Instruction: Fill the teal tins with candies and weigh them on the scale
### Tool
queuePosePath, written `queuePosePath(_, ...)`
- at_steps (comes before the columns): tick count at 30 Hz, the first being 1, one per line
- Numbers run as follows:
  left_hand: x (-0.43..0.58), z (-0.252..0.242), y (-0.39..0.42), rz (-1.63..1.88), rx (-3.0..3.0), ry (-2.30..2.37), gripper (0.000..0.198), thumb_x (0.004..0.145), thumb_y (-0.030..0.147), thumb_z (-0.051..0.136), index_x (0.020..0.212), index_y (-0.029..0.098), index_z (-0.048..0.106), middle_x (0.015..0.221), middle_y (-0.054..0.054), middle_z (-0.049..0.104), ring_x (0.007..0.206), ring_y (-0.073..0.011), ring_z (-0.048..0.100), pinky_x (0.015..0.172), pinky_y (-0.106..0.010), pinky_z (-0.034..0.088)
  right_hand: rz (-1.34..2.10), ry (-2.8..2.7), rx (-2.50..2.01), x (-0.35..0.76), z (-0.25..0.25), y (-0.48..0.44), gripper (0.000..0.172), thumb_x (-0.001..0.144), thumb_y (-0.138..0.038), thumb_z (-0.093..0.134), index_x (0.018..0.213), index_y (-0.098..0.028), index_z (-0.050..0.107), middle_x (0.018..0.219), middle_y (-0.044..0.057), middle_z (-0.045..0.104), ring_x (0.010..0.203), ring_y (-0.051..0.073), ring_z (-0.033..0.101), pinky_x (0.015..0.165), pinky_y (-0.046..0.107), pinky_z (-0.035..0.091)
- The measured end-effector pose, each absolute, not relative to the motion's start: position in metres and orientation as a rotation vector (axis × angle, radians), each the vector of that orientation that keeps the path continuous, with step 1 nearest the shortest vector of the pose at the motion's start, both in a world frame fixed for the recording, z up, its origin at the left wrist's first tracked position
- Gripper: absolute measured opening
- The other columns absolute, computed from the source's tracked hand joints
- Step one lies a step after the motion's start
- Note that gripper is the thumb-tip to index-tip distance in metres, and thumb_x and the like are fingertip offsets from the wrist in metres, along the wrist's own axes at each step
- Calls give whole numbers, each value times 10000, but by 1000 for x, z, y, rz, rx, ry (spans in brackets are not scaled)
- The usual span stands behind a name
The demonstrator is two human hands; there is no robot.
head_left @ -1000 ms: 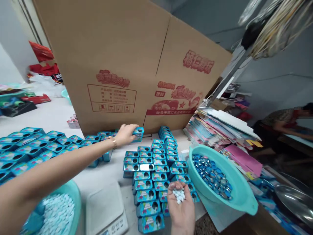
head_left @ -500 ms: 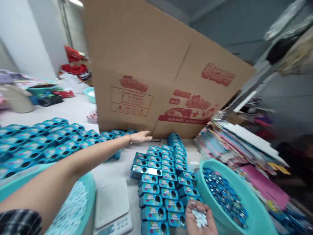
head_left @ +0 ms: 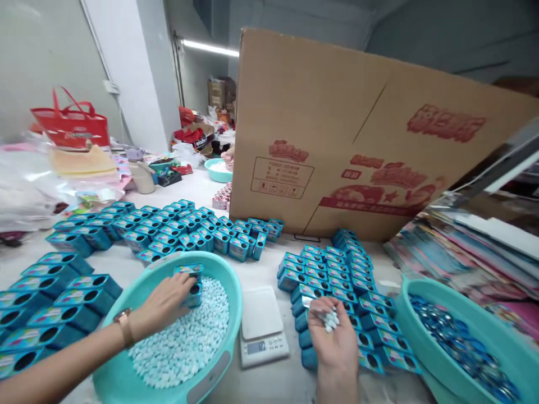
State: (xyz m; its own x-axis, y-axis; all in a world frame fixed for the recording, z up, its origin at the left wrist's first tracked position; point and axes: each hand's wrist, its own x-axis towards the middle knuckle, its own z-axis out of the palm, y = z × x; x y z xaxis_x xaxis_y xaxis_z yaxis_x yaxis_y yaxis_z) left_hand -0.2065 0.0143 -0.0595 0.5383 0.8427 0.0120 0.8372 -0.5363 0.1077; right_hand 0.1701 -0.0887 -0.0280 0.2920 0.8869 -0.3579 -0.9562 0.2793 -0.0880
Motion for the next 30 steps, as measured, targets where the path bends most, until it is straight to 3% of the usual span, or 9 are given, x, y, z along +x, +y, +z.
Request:
queuePosePath(3,-201,-59,2,176,2634,1511,326,757,277,576,1074,203,567,1063,-101,590,993,-293,546,811,-409,427,1285,220,-321,160,-28,-89,111,798,-97,471,747,-186,427,646,-61,394,540,60,435,492,178,454)
queuePosePath(7,-167,-2,6,460,2626,1361,372,815,468,532,1083,210,548,1011,-79,606,926,-244,559,797,-362,415,1253,197,-322,163,-31,-94,111,796,-112,503,752,-187,435,642,-62,403,541,58,439,496,173,448)
queuePosePath(10,-119,27,9,540,2658,1163,336,803,479,548,1035,237,554,985,-42,623,908,-224,564,790,-343,402,1229,110,-380,167,-35,-93,130,778,-124,543,746,-190,436,637,-68,412,546,58,448,500,178,450)
queuePosePath(17,-14,-41,7,182,2779,979,194,699,280,606,865,188,565,878,-72,653,872,-260,590,897,-450,331,1186,-32,-550,171,-44,-81,167,760,-263,612,763,-195,459,667,-65,468,525,54,441,488,195,424)
queuePosePath(19,-7,-51,6,121,2773,1007,277,706,305,612,945,172,569,944,-104,652,916,-282,585,895,-457,341,1227,1,-508,173,-45,-80,150,779,-266,592,779,-197,459,642,-75,450,494,44,410,469,175,388)
queuePosePath(21,-12,-44,4,197,2742,1046,590,682,411,658,1182,151,483,1157,-154,587,1065,-322,533,937,-467,337,1261,30,-462,175,-46,-78,116,807,-260,557,790,-199,461,604,-87,415,459,38,374,441,157,342)
queuePosePath(24,-37,-15,4,498,2659,1098,1088,621,606,671,1435,168,98,1463,-167,278,1323,-341,290,1060,-467,267,1279,45,-424,178,-48,-74,101,850,-277,500,794,-200,468,570,-95,365,413,37,315,396,153,276)
queuePosePath(27,-71,2,7,670,2466,1229,1065,700,614,609,1449,234,-46,1495,-95,238,1350,-307,266,1092,-452,280,1280,30,-460,175,-50,-64,129,869,-305,468,791,-201,469,569,-97,350,392,37,265,379,159,243)
queuePosePath(30,-99,-9,10,636,2331,1349,911,759,566,568,1445,293,33,1439,-42,360,1304,-302,361,1067,-456,346,1277,6,-553,167,-50,-51,141,864,-327,476,794,-205,464,581,-95,354,401,36,262,385,158,242)
